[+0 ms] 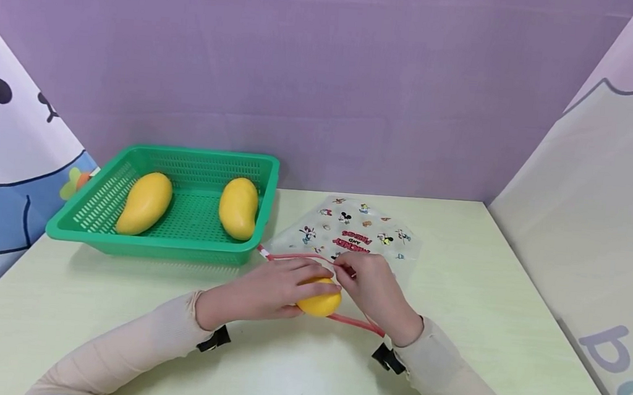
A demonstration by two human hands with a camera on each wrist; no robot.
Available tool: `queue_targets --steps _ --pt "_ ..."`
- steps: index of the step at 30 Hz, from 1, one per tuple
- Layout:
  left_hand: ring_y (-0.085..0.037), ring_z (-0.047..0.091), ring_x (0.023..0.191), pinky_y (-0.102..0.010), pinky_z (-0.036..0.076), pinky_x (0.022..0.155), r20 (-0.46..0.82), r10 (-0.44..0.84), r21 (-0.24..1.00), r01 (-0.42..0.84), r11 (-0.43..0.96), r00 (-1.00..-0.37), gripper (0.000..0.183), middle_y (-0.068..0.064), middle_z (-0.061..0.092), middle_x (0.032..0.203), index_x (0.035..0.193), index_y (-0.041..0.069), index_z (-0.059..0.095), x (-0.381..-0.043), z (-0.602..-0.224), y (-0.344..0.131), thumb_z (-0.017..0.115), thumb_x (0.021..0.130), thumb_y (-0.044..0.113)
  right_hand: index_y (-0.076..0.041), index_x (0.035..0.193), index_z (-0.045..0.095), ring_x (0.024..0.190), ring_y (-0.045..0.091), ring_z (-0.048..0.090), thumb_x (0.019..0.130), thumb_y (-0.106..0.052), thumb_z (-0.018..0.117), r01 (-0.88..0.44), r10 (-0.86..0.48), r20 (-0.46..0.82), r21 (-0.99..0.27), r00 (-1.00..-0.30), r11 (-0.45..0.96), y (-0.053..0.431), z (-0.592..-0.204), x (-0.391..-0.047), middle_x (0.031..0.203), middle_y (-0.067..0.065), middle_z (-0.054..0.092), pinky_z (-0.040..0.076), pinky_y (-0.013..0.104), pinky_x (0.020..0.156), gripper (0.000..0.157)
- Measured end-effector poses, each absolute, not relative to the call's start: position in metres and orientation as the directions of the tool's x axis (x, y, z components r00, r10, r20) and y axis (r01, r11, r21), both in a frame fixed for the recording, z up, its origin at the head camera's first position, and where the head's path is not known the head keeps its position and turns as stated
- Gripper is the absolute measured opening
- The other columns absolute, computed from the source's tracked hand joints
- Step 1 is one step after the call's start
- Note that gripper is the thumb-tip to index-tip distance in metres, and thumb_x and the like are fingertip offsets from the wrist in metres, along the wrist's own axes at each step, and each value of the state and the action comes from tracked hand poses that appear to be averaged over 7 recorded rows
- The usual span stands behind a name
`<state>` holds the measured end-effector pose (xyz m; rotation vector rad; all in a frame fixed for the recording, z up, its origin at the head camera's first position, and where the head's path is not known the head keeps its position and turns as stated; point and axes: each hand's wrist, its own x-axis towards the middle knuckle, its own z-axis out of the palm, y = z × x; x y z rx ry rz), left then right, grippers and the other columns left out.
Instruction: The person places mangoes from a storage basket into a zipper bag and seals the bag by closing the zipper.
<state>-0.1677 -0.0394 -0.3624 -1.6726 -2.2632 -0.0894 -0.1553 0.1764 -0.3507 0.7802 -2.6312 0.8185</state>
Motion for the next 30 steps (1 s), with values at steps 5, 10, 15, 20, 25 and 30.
queue_targets --steps 5,10,15,20,25,30 --pt "-0.021 0.048 0.120 -0.036 0.032 0.109 0.306 0.917 -0.174 0.931 0.319 -0.257 0.062 -0.004 0.052 0.127 0.134 0.020 0.046 -0.1691 -0.3659 -0.0382 0.075 0.079 0.023 -0.004 0.087 0.072 0.064 0.009 0.062 0.081 -0.003 0.071 -0.567 -0.406 0.411 -0.433 -0.816 0.701 0.1759 -0.3493 -0.1546 0.082 0.004 0.070 0.053 0.019 0.060 0.007" --pt "-0.021 0.048 0.120 -0.033 0.031 0.110 0.292 0.915 -0.219 0.912 0.347 -0.278 0.061 -0.003 0.053 0.128 0.135 0.020 0.046 -0.1708 -0.3682 -0.0361 0.073 0.081 0.027 -0.005 0.087 0.072 0.064 0.008 0.061 0.081 -0.003 0.071 -0.553 -0.396 0.402 -0.436 -0.825 0.710 0.1752 -0.3476 -0.1537 0.082 0.004 0.070 0.053 0.019 0.060 0.007" --pt "-0.020 0.047 0.122 -0.031 0.031 0.109 0.257 0.914 -0.228 0.900 0.372 -0.313 0.063 -0.002 0.052 0.130 0.136 0.021 0.044 -0.1723 -0.3678 -0.0349 0.073 0.081 0.031 -0.005 0.087 0.072 0.064 0.007 0.060 0.081 -0.005 0.072 -0.546 -0.393 0.396 -0.430 -0.830 0.720 0.1749 -0.3473 -0.1526 0.081 0.003 0.070 0.052 0.019 0.059 0.006" --pt "-0.021 0.046 0.122 -0.032 0.030 0.110 0.251 0.913 -0.233 0.895 0.379 -0.322 0.063 -0.002 0.051 0.130 0.135 0.021 0.045 -0.1756 -0.3684 -0.0333 0.075 0.080 0.030 -0.005 0.086 0.072 0.062 0.007 0.060 0.080 -0.004 0.072 -0.552 -0.389 0.411 -0.429 -0.824 0.715 0.1752 -0.3466 -0.1529 0.080 0.003 0.070 0.052 0.019 0.059 0.006" --pt "-0.021 0.045 0.124 -0.030 0.037 0.105 0.244 0.902 -0.230 0.883 0.410 -0.356 0.065 -0.002 0.051 0.131 0.135 0.021 0.044 -0.1772 -0.3680 -0.0328 0.075 0.079 0.031 -0.004 0.086 0.072 0.060 0.006 0.058 0.080 -0.004 0.073 -0.546 -0.379 0.415 -0.430 -0.827 0.719 0.1758 -0.3466 -0.1531 0.079 0.003 0.069 0.051 0.019 0.057 0.006" --pt "-0.022 0.045 0.124 -0.030 0.040 0.103 0.250 0.894 -0.232 0.874 0.428 -0.372 0.066 -0.002 0.051 0.131 0.135 0.021 0.045 -0.1778 -0.3700 -0.0324 0.076 0.078 0.033 -0.004 0.086 0.072 0.057 0.005 0.054 0.079 -0.005 0.073 -0.536 -0.371 0.413 -0.426 -0.832 0.729 0.1752 -0.3466 -0.1518 0.079 0.004 0.069 0.049 0.018 0.054 0.006"
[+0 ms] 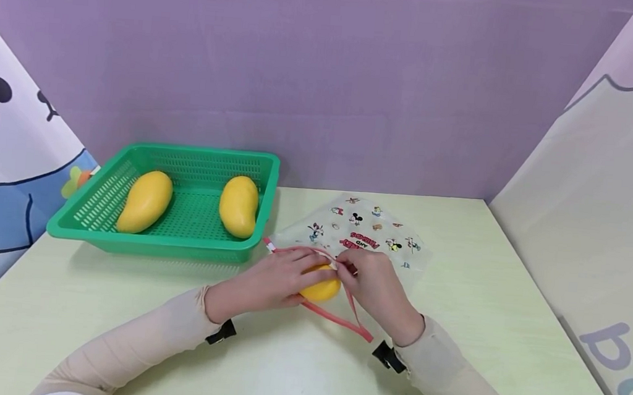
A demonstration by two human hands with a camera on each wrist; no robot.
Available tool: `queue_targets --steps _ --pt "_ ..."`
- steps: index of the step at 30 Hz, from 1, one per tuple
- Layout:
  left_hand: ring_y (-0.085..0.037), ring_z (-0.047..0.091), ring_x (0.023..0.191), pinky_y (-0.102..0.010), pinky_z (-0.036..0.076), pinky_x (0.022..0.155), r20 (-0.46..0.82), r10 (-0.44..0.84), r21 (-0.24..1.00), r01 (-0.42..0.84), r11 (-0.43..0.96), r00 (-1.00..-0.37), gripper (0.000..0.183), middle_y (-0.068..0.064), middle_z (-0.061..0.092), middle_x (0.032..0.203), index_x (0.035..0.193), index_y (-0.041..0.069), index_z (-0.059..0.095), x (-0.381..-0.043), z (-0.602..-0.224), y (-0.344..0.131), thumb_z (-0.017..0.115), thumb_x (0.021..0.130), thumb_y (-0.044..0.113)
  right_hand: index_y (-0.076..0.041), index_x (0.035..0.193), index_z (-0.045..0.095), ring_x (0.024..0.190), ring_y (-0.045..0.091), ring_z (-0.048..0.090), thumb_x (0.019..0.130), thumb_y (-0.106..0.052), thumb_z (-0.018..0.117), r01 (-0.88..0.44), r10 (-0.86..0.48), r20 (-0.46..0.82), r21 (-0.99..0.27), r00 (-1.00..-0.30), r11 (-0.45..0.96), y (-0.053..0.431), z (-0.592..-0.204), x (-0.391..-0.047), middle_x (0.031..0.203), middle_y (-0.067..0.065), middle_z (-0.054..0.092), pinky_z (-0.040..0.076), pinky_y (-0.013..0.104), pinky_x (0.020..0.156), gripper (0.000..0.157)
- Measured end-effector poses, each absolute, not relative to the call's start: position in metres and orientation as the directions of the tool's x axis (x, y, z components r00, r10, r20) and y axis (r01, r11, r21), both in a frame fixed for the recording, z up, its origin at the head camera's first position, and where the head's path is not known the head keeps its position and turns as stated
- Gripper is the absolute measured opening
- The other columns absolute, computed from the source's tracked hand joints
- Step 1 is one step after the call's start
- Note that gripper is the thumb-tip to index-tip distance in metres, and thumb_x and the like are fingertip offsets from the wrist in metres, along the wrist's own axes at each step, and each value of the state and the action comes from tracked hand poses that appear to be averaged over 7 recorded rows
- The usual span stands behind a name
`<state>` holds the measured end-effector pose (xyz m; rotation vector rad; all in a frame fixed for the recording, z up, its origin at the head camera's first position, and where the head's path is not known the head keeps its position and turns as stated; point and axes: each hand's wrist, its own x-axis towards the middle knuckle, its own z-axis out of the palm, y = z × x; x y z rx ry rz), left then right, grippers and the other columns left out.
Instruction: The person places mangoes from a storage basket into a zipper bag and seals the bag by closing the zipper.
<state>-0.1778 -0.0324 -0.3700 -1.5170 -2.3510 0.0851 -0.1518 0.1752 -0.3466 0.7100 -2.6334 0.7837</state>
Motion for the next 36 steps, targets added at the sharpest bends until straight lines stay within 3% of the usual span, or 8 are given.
queue_targets --steps 9,26,36 --pt "-0.021 0.043 0.124 -0.028 0.041 0.100 0.208 0.883 -0.229 0.857 0.461 -0.420 0.069 -0.001 0.049 0.132 0.136 0.022 0.046 -0.179 -0.372 -0.028 0.078 0.076 0.033 -0.003 0.086 0.073 0.053 0.003 0.049 0.079 -0.005 0.073 -0.551 -0.382 0.428 -0.399 -0.819 0.733 0.174 -0.345 -0.149 0.074 0.003 0.068 0.046 0.016 0.049 0.007" --pt "-0.021 0.047 0.119 -0.028 0.048 0.091 0.221 0.870 -0.254 0.836 0.487 -0.440 0.066 -0.001 0.051 0.128 0.133 0.021 0.047 -0.181 -0.376 -0.017 0.078 0.075 0.029 -0.005 0.080 0.071 0.044 -0.002 0.039 0.081 -0.002 0.068 -0.554 -0.366 0.463 -0.383 -0.807 0.739 0.174 -0.341 -0.145 0.067 -0.002 0.061 0.040 0.017 0.044 0.005" --pt "-0.019 0.049 0.115 -0.026 0.048 0.087 0.178 0.877 -0.293 0.827 0.480 -0.446 0.063 -0.001 0.053 0.126 0.134 0.023 0.047 -0.183 -0.380 -0.010 0.075 0.079 0.030 -0.001 0.085 0.072 0.041 -0.003 0.042 0.081 -0.003 0.069 -0.487 -0.295 0.457 -0.388 -0.839 0.783 0.171 -0.338 -0.146 0.072 0.006 0.068 0.042 0.015 0.044 0.005"
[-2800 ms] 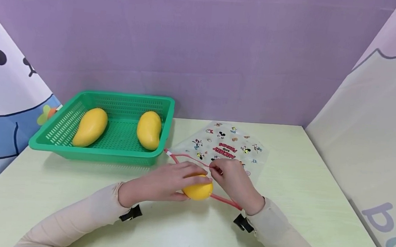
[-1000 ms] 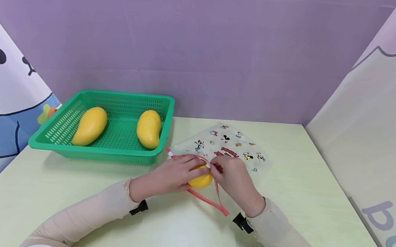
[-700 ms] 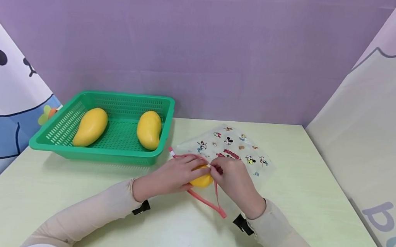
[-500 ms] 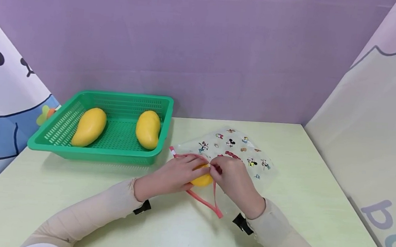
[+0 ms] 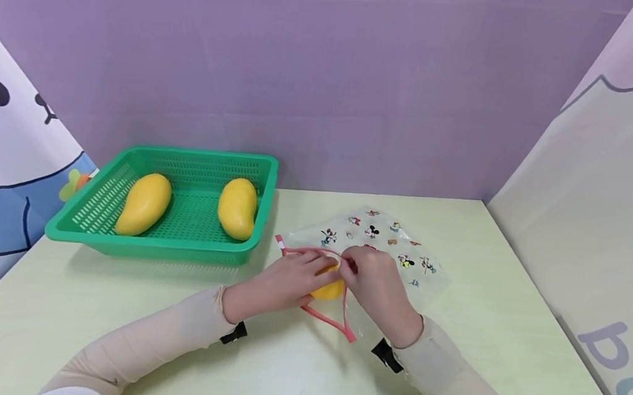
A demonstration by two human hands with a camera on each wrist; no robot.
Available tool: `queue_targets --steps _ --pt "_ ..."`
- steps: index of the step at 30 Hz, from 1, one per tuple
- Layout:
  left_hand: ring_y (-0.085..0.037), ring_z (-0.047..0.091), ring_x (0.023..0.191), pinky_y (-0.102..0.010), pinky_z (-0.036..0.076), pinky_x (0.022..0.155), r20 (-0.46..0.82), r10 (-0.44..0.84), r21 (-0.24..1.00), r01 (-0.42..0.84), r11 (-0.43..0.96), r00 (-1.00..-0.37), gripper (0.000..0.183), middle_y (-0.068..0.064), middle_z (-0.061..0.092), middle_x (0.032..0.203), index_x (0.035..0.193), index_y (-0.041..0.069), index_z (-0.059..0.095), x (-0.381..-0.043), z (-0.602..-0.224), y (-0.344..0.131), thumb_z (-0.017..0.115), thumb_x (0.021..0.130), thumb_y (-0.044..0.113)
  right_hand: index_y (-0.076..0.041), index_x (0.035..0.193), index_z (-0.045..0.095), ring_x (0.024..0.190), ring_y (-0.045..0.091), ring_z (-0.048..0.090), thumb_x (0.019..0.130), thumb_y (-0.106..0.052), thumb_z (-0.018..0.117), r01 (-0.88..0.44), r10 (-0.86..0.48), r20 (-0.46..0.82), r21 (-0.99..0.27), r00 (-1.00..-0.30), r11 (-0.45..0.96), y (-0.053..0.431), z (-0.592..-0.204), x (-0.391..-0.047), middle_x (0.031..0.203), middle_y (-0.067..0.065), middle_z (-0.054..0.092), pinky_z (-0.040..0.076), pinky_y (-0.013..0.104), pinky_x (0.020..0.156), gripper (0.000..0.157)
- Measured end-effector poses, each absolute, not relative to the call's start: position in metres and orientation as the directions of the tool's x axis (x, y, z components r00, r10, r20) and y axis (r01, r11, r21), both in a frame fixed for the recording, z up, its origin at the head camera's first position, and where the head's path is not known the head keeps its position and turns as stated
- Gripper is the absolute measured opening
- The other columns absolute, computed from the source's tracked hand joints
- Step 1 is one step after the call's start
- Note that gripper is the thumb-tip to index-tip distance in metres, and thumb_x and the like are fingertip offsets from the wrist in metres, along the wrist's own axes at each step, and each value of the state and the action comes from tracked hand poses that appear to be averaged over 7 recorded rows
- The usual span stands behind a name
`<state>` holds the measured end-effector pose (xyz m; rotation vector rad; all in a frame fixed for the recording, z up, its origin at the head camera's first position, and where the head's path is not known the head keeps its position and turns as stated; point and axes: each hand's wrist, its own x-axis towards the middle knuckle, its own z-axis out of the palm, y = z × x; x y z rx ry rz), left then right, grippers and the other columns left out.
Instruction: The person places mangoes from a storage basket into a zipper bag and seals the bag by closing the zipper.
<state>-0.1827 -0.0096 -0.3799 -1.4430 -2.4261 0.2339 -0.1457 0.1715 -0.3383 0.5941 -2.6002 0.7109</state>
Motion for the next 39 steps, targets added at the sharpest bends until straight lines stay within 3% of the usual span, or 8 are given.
queue_targets --steps 6,11,22,31,39 --pt "-0.019 0.050 0.112 -0.024 0.049 0.084 0.167 0.881 -0.313 0.824 0.472 -0.442 0.064 -0.001 0.054 0.125 0.135 0.022 0.046 -0.181 -0.382 -0.007 0.075 0.079 0.030 -0.001 0.086 0.072 0.040 -0.003 0.042 0.080 -0.002 0.070 -0.479 -0.286 0.458 -0.389 -0.841 0.787 0.172 -0.339 -0.145 0.074 0.006 0.069 0.042 0.015 0.044 0.006" --pt "-0.018 0.052 0.105 -0.021 0.051 0.073 0.152 0.873 -0.338 0.806 0.486 -0.462 0.062 -0.001 0.053 0.124 0.137 0.023 0.043 -0.183 -0.384 -0.005 0.072 0.082 0.030 -0.002 0.085 0.072 0.041 -0.003 0.043 0.081 -0.003 0.069 -0.504 -0.293 0.486 -0.390 -0.824 0.770 0.172 -0.339 -0.148 0.073 0.005 0.068 0.043 0.016 0.045 0.005" --pt "-0.015 0.056 0.098 -0.020 0.051 0.065 0.095 0.859 -0.320 0.801 0.505 -0.503 0.058 -0.001 0.052 0.128 0.136 0.022 0.044 -0.188 -0.384 0.000 0.069 0.085 0.032 -0.001 0.084 0.072 0.042 -0.004 0.045 0.079 -0.002 0.071 -0.549 -0.325 0.520 -0.364 -0.790 0.753 0.169 -0.338 -0.147 0.073 0.005 0.068 0.043 0.014 0.045 0.005" --pt "-0.014 0.054 0.108 -0.020 0.052 0.067 0.019 0.832 -0.287 0.794 0.536 -0.555 0.063 0.001 0.052 0.131 0.139 0.024 0.042 -0.191 -0.382 0.008 0.070 0.084 0.034 -0.002 0.083 0.071 0.044 -0.002 0.047 0.078 -0.002 0.071 -0.557 -0.336 0.535 -0.328 -0.775 0.763 0.169 -0.340 -0.146 0.072 0.005 0.067 0.045 0.015 0.047 0.004" --pt "-0.013 0.055 0.098 -0.023 0.052 0.079 -0.051 0.796 -0.244 0.781 0.575 -0.603 0.058 0.004 0.057 0.127 0.138 0.025 0.046 -0.197 -0.380 0.016 0.069 0.085 0.029 -0.002 0.081 0.072 0.051 0.004 0.053 0.075 0.001 0.072 -0.616 -0.357 0.603 -0.297 -0.714 0.729 0.167 -0.340 -0.145 0.073 0.003 0.067 0.048 0.018 0.050 0.007"
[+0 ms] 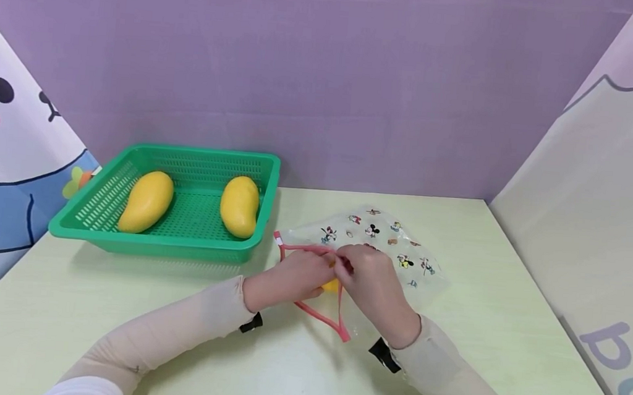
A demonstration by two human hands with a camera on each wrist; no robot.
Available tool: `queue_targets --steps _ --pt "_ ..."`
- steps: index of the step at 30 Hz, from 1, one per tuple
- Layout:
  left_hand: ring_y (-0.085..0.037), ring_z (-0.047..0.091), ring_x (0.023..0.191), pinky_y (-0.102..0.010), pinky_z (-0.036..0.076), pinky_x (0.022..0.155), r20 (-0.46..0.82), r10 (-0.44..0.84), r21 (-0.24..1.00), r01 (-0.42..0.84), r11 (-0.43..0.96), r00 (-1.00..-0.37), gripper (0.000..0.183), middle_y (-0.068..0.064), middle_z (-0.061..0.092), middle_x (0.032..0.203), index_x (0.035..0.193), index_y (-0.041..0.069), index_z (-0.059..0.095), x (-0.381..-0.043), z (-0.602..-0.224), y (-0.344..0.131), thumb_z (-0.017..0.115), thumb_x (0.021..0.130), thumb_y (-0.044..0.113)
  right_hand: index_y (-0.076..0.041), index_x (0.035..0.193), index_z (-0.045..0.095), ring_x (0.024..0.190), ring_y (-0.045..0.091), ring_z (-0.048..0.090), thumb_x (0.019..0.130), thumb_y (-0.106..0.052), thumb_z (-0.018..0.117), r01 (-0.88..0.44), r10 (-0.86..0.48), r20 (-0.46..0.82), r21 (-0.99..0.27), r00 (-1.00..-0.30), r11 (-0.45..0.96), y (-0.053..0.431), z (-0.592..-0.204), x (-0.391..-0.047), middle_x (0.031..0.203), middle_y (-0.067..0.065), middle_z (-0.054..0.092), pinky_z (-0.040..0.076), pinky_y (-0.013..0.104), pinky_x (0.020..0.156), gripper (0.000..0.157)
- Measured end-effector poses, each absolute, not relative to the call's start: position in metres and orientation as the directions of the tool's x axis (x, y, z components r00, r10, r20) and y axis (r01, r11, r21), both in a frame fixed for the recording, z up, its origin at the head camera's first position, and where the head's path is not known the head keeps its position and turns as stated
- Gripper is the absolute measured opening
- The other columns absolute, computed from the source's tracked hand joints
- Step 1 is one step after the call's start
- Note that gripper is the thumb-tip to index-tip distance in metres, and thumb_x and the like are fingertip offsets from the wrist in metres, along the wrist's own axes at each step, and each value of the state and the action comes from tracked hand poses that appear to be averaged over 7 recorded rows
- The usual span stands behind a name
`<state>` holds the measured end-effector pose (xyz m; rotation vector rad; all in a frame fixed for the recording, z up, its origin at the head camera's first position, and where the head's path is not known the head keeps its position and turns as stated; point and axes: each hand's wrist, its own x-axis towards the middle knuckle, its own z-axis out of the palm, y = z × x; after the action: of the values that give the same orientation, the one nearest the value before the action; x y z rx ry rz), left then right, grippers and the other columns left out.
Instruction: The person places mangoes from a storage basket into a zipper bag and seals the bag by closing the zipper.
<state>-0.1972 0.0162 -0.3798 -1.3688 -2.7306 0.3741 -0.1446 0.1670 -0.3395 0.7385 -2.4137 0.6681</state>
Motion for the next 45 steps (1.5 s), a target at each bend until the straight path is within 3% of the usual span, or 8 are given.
queue_targets --steps 7,15,23,31,40,45 --pt "-0.009 0.058 0.088 -0.017 0.049 0.061 -0.086 0.760 -0.174 0.761 0.625 -0.644 0.051 0.007 0.061 0.120 0.133 0.025 0.053 -0.201 -0.377 0.020 0.070 0.084 0.028 -0.002 0.081 0.072 0.052 0.001 0.047 0.075 -0.001 0.074 -0.635 -0.372 0.620 -0.276 -0.691 0.722 0.165 -0.339 -0.142 0.068 0.000 0.062 0.043 0.014 0.048 0.006" --pt "-0.014 0.055 0.102 -0.020 0.048 0.085 0.043 0.804 -0.160 0.790 0.591 -0.593 0.045 0.004 0.059 0.115 0.126 0.020 0.059 -0.207 -0.380 0.021 0.072 0.083 0.021 -0.003 0.081 0.072 0.050 -0.001 0.042 0.074 0.001 0.073 -0.637 -0.377 0.617 -0.274 -0.691 0.720 0.166 -0.339 -0.140 0.065 -0.002 0.059 0.040 0.012 0.046 0.008" --pt "-0.017 0.055 0.111 -0.024 0.043 0.096 0.074 0.809 -0.123 0.800 0.588 -0.583 0.043 0.002 0.060 0.121 0.126 0.019 0.060 -0.211 -0.381 0.020 0.070 0.084 0.021 -0.002 0.080 0.071 0.052 0.002 0.044 0.073 0.005 0.068 -0.635 -0.381 0.616 -0.263 -0.690 0.726 0.166 -0.339 -0.140 0.067 0.000 0.061 0.040 0.014 0.046 0.010" --pt "-0.014 0.054 0.110 -0.022 0.042 0.096 0.081 0.813 -0.074 0.810 0.582 -0.577 0.042 0.002 0.061 0.118 0.125 0.018 0.060 -0.214 -0.383 0.021 0.068 0.084 0.017 -0.002 0.081 0.071 0.051 0.001 0.044 0.073 0.004 0.069 -0.630 -0.382 0.610 -0.257 -0.694 0.733 0.166 -0.339 -0.140 0.067 0.000 0.061 0.041 0.014 0.047 0.010" --pt "-0.015 0.054 0.105 -0.020 0.043 0.093 0.054 0.787 0.015 0.789 0.614 -0.614 0.042 0.001 0.062 0.117 0.126 0.016 0.059 -0.216 -0.383 0.022 0.068 0.085 0.022 -0.002 0.078 0.070 0.051 0.001 0.041 0.072 0.006 0.066 -0.641 -0.381 0.635 -0.241 -0.672 0.728 0.166 -0.339 -0.143 0.065 -0.001 0.059 0.039 0.015 0.046 0.011" --pt "-0.014 0.056 0.109 -0.020 0.043 0.094 0.040 0.786 -0.038 0.785 0.618 -0.617 0.042 0.001 0.061 0.122 0.127 0.017 0.059 -0.214 -0.384 0.024 0.067 0.087 0.024 -0.003 0.077 0.069 0.053 0.003 0.043 0.071 0.007 0.066 -0.647 -0.382 0.644 -0.234 -0.663 0.726 0.166 -0.341 -0.142 0.065 -0.001 0.059 0.040 0.016 0.047 0.013"
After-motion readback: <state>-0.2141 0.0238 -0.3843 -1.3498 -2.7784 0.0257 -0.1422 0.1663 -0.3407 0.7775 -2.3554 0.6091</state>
